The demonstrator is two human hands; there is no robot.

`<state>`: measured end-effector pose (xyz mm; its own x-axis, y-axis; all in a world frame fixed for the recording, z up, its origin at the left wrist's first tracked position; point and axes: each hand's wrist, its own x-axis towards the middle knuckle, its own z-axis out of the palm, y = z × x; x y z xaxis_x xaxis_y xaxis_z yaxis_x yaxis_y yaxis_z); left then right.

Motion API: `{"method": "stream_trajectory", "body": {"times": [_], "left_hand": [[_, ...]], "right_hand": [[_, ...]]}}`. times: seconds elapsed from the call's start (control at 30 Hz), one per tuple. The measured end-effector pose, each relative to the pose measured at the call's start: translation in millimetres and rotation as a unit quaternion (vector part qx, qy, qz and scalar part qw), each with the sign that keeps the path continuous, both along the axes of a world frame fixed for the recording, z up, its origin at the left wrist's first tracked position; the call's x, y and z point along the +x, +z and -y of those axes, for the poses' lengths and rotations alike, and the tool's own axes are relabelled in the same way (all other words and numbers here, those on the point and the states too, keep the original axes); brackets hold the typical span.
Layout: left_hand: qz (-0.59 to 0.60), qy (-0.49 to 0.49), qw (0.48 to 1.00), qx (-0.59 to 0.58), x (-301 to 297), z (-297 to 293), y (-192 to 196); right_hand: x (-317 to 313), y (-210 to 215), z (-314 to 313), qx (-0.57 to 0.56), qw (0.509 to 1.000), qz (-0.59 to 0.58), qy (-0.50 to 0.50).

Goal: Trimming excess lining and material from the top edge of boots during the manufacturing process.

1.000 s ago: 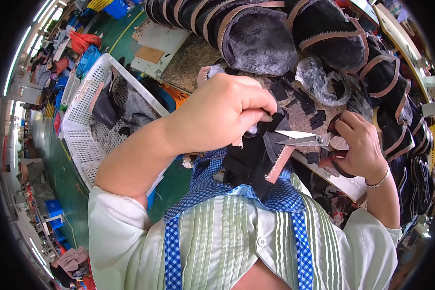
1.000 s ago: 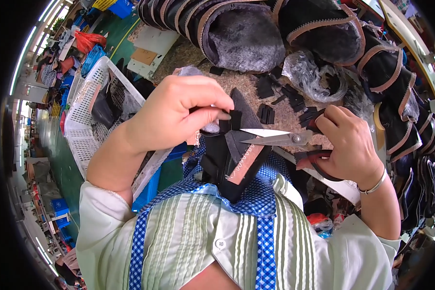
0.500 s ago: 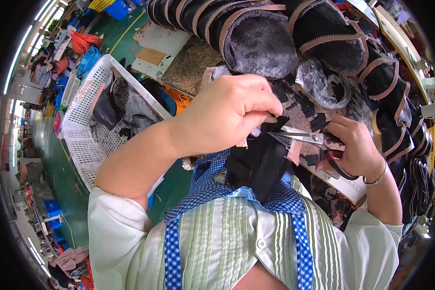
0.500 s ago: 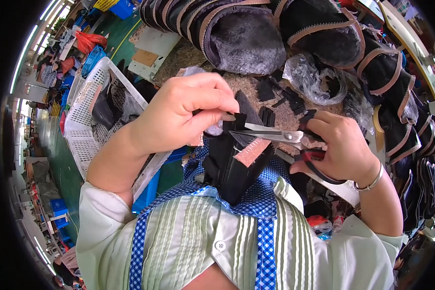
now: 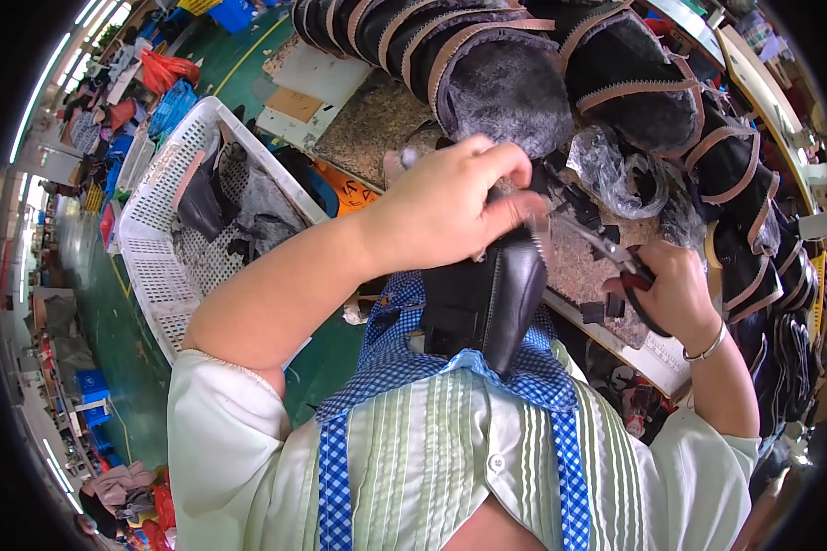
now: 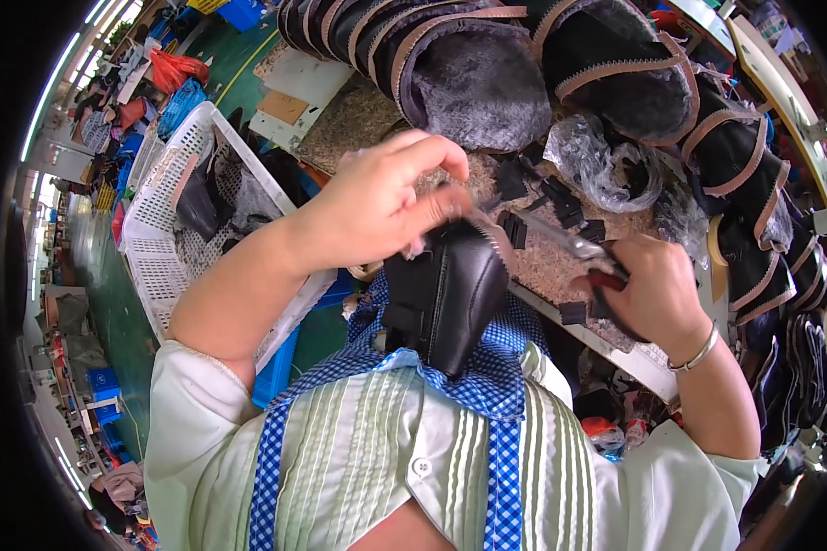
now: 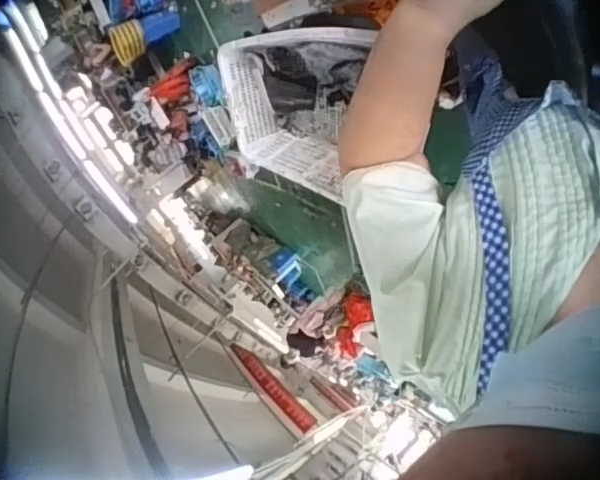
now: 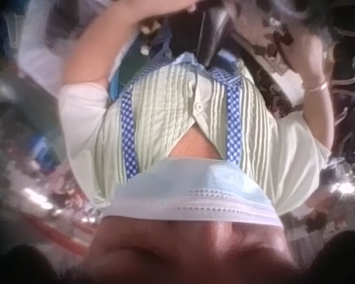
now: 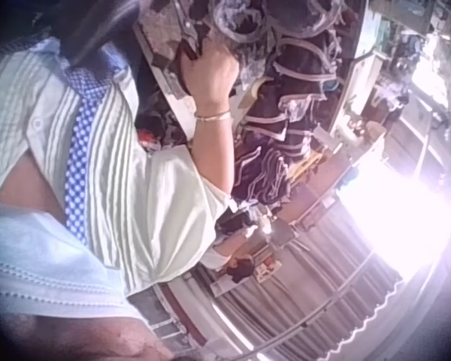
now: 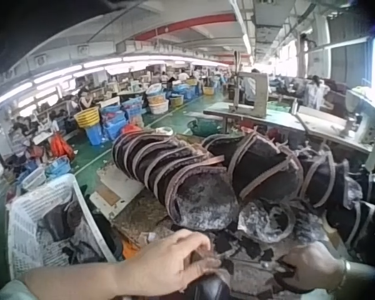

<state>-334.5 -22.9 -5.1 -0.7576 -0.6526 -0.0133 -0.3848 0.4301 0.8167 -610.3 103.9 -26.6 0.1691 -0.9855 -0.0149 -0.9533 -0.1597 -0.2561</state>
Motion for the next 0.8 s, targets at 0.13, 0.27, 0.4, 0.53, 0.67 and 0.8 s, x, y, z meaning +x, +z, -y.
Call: {"method": "stream_trajectory", "body": {"times": [0.13, 0.27, 0.4, 0.53, 0.67, 0.8], "left_hand": [[0.066, -0.147, 0.987, -0.014, 9.4, 15.6, -17.3], [0.004, -0.198, 0.977, 0.084, 8.7, 25.9, 13.3], [-0.260, -0.192, 0.930, 0.174, 13.0, 29.6, 39.8], [-0.257, 0.187, 0.932, -0.174, 80.7, 72.5, 24.6], [-0.111, 0.451, 0.868, -0.175, 229.7, 96.8, -25.5], [0.026, 0.569, 0.812, -0.126, 319.7, 87.9, -92.3]], "right_hand": [[-34.1, -22.1, -12.3, -0.027, 0.996, -0.045, -0.074], [-12.2, -27.7, 6.8, -0.019, 0.963, 0.269, -0.019], [48.4, 14.4, 28.7, 0.043, 0.872, 0.414, 0.256], [86.6, 43.0, 18.4, 0.004, 0.807, 0.590, 0.018], [96.7, 14.5, 67.6, -0.214, 0.835, 0.498, -0.095], [93.3, -55.1, 150.9, -0.298, 0.847, 0.421, -0.130]]}}
